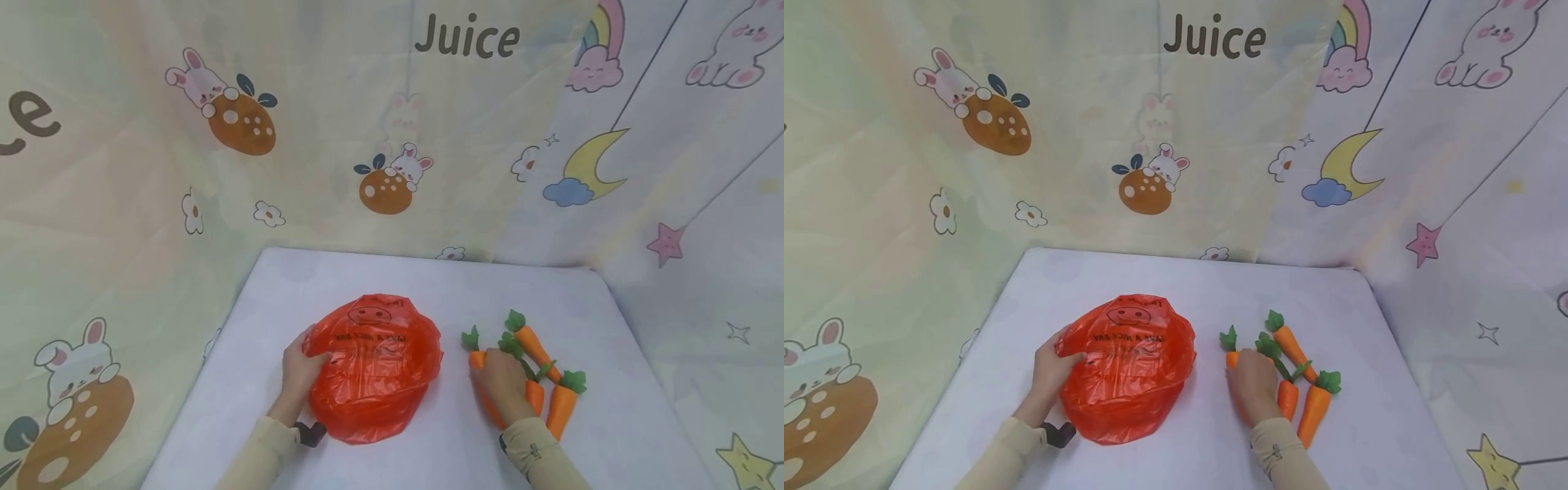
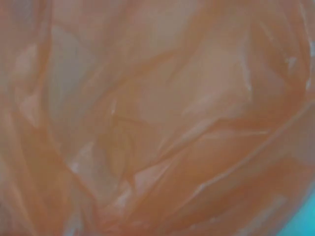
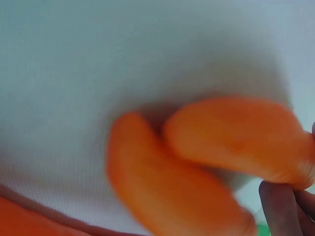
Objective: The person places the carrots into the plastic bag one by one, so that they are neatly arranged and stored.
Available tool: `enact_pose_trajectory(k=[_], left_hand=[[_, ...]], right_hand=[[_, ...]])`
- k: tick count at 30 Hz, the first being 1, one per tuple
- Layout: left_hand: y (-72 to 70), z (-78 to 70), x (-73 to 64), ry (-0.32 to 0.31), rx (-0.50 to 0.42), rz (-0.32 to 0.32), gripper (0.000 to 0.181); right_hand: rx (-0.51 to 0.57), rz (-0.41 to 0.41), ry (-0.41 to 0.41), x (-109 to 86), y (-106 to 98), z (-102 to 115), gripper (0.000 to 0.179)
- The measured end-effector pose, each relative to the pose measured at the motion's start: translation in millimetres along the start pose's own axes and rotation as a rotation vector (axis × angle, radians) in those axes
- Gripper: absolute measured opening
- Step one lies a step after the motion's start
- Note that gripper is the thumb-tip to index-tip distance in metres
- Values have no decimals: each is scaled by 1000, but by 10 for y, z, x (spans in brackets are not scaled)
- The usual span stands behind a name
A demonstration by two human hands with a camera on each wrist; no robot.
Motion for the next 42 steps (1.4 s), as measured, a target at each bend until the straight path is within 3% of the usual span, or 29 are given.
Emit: enact_pose_trajectory(k=[3, 9, 13, 21, 28, 34, 37, 42], left_hand=[[-1, 18, 0, 27, 1, -11, 68], [-13, 51, 14, 62, 13, -32, 53], [-17, 62, 19, 52, 0, -40, 49], [-27, 50, 14, 23, -29, -61, 46], [-22, 69, 35, 19, -43, -70, 45], [-9, 84, 34, 16, -69, -59, 47], [-7, 81, 25, 22, -69, -64, 46], [-2, 88, 21, 20, -79, -73, 44]], right_hand=[[45, 28, 3, -9, 3, -22, 20], [201, 161, 55, -5, -22, -70, 51], [292, 239, 91, 4, -170, 3, 55], [372, 229, -19, -32, -617, 415, 55], [507, 290, -225, -145, -819, 962, 51], [616, 395, -364, -170, -760, 1369, 54], [731, 418, -405, -147, -679, 1541, 56], [903, 354, -325, -61, -453, 1745, 57]])
Point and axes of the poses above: each hand's wrist, its own x-axis towards the middle knuckle, its own y-axis out of the palm, z = x × y, the point moved 3 cm from there along x, towards the middle knuckle, and after that the axes turned 8 degrees about -x, right-handed, at the moved point
